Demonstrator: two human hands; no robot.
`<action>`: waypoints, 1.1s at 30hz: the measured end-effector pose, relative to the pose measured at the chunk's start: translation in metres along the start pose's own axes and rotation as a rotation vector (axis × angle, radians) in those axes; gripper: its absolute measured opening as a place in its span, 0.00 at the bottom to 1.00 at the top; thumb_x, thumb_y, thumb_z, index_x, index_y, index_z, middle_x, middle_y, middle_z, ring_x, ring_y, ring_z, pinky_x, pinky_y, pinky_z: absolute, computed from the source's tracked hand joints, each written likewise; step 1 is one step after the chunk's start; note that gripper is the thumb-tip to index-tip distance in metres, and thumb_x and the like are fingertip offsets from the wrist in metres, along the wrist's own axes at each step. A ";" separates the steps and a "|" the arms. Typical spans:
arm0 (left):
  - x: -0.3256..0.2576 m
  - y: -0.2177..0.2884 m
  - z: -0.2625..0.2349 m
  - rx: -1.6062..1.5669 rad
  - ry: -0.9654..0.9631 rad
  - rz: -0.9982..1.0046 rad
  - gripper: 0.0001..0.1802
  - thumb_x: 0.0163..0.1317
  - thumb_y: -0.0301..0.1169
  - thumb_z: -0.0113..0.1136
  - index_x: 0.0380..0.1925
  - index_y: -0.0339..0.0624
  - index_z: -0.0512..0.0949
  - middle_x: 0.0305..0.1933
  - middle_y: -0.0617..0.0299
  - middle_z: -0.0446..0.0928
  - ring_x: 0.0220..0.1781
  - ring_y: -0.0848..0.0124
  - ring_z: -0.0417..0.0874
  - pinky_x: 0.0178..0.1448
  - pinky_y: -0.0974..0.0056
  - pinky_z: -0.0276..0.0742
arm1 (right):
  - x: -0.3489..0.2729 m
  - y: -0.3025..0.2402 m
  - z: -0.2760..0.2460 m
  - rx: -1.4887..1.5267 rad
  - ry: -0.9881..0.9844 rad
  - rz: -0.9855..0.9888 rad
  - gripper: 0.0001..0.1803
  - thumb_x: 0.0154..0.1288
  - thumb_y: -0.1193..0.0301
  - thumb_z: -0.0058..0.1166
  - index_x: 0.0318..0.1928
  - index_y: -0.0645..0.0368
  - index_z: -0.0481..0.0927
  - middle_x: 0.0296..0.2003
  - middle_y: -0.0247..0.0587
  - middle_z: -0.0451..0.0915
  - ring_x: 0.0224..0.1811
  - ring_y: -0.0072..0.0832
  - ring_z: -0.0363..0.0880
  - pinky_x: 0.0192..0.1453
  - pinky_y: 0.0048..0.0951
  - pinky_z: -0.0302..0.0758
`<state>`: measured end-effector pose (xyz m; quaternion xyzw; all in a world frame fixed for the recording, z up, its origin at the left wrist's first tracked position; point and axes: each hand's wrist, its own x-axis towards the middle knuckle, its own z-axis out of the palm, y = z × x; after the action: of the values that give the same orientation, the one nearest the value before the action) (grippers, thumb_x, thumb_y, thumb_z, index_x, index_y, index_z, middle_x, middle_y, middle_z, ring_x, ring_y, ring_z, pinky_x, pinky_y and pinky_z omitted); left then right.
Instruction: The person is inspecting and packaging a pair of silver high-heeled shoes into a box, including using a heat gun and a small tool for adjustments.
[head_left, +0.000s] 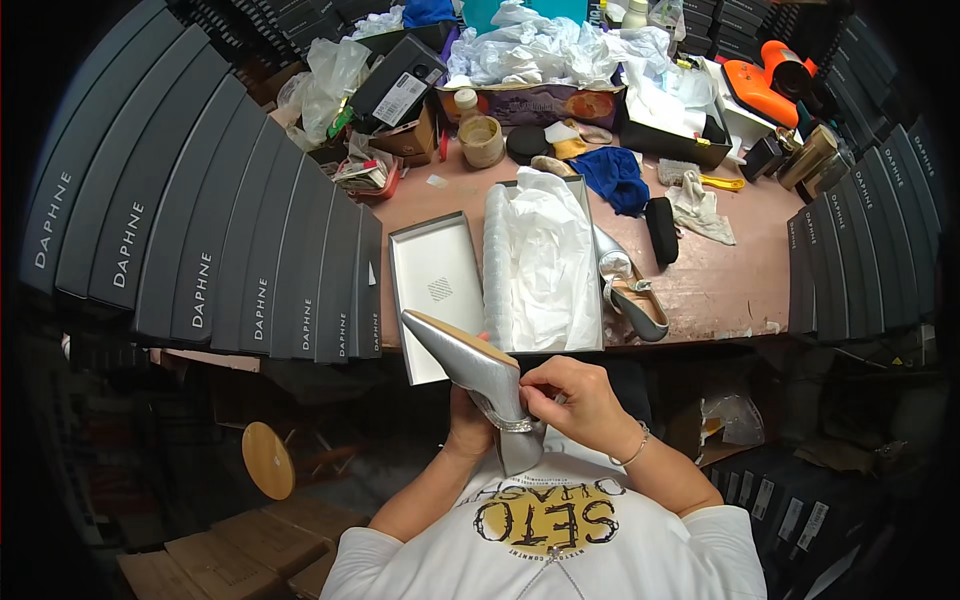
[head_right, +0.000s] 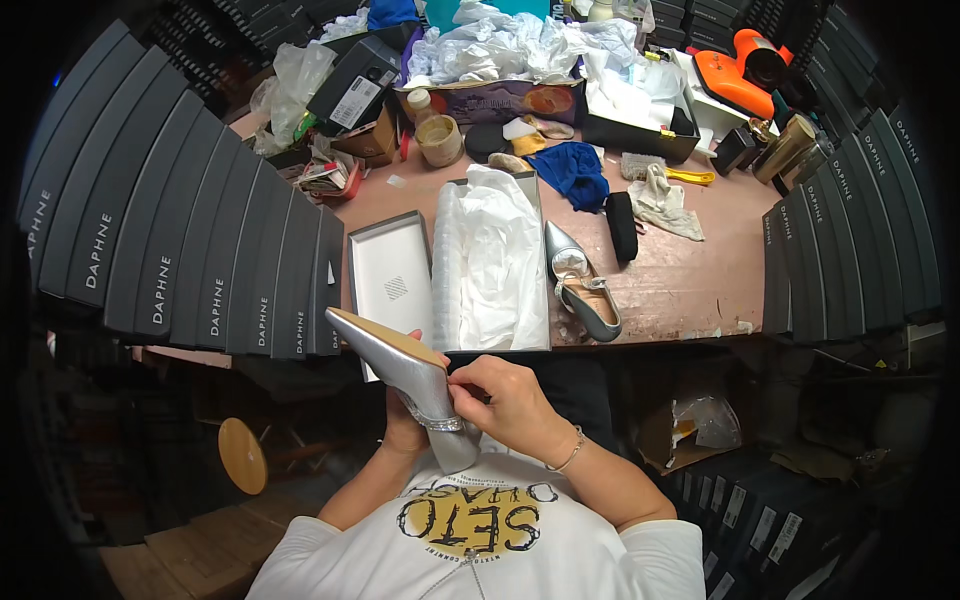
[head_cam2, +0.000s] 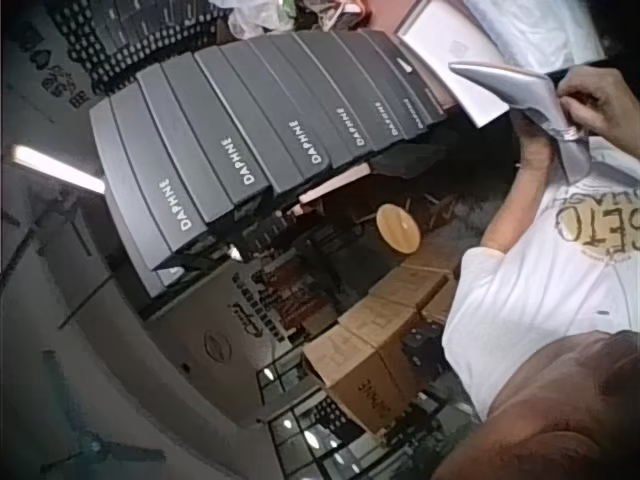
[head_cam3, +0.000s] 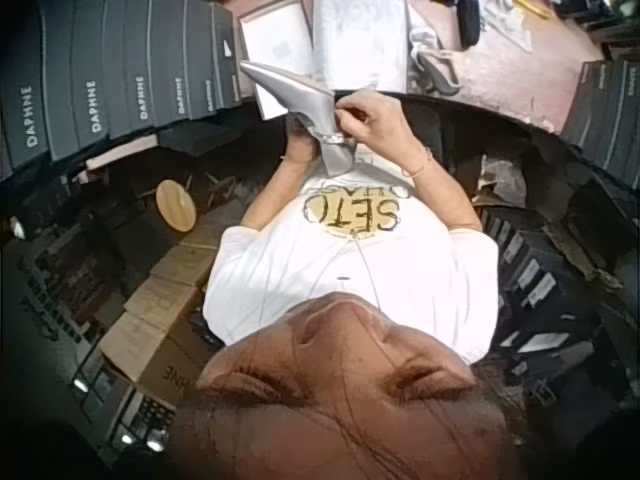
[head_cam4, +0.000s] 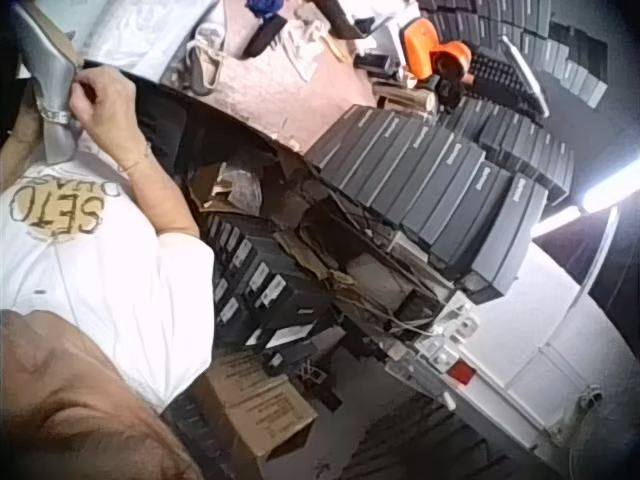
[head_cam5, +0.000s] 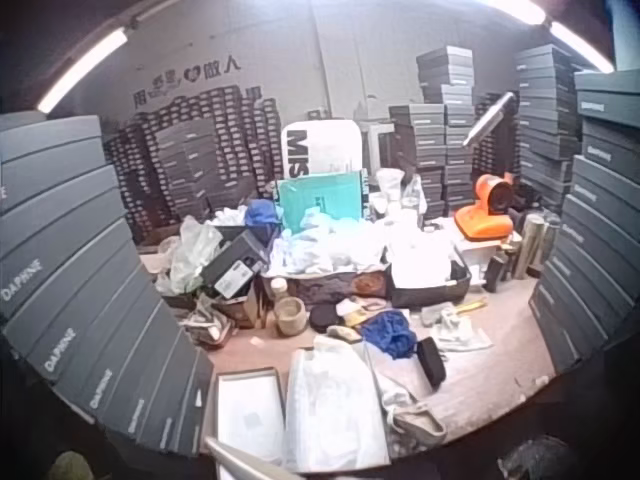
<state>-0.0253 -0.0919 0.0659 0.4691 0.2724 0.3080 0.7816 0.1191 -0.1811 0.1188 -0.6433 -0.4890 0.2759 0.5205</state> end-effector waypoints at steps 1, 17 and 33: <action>0.000 -0.002 -0.002 0.069 -0.009 0.040 0.42 0.59 0.34 0.65 0.68 0.39 0.52 0.50 0.56 0.72 0.48 0.69 0.77 0.52 0.65 0.78 | 0.000 0.000 0.000 -0.003 -0.003 0.001 0.06 0.56 0.77 0.61 0.36 0.64 0.83 0.28 0.41 0.80 0.27 0.24 0.81 0.32 0.22 0.78; -0.006 -0.005 -0.007 0.226 0.024 0.180 0.36 0.66 0.41 0.58 0.67 0.37 0.54 0.48 0.55 0.74 0.48 0.71 0.76 0.56 0.65 0.74 | -0.002 -0.002 0.012 -0.013 0.035 -0.063 0.05 0.50 0.79 0.58 0.29 0.64 0.75 0.23 0.41 0.71 0.22 0.30 0.72 0.27 0.27 0.70; 0.009 -0.007 -0.006 -0.495 -0.217 -0.210 0.53 0.54 0.53 0.67 0.72 0.50 0.49 0.53 0.56 0.73 0.35 0.67 0.81 0.35 0.64 0.81 | -0.009 0.009 -0.056 -0.006 0.114 0.054 0.06 0.65 0.74 0.56 0.39 0.65 0.80 0.28 0.33 0.74 0.27 0.16 0.70 0.31 0.19 0.68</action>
<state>-0.0227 -0.0846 0.0559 0.2635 0.1509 0.2304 0.9245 0.1674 -0.2121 0.1258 -0.6724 -0.4418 0.2511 0.5381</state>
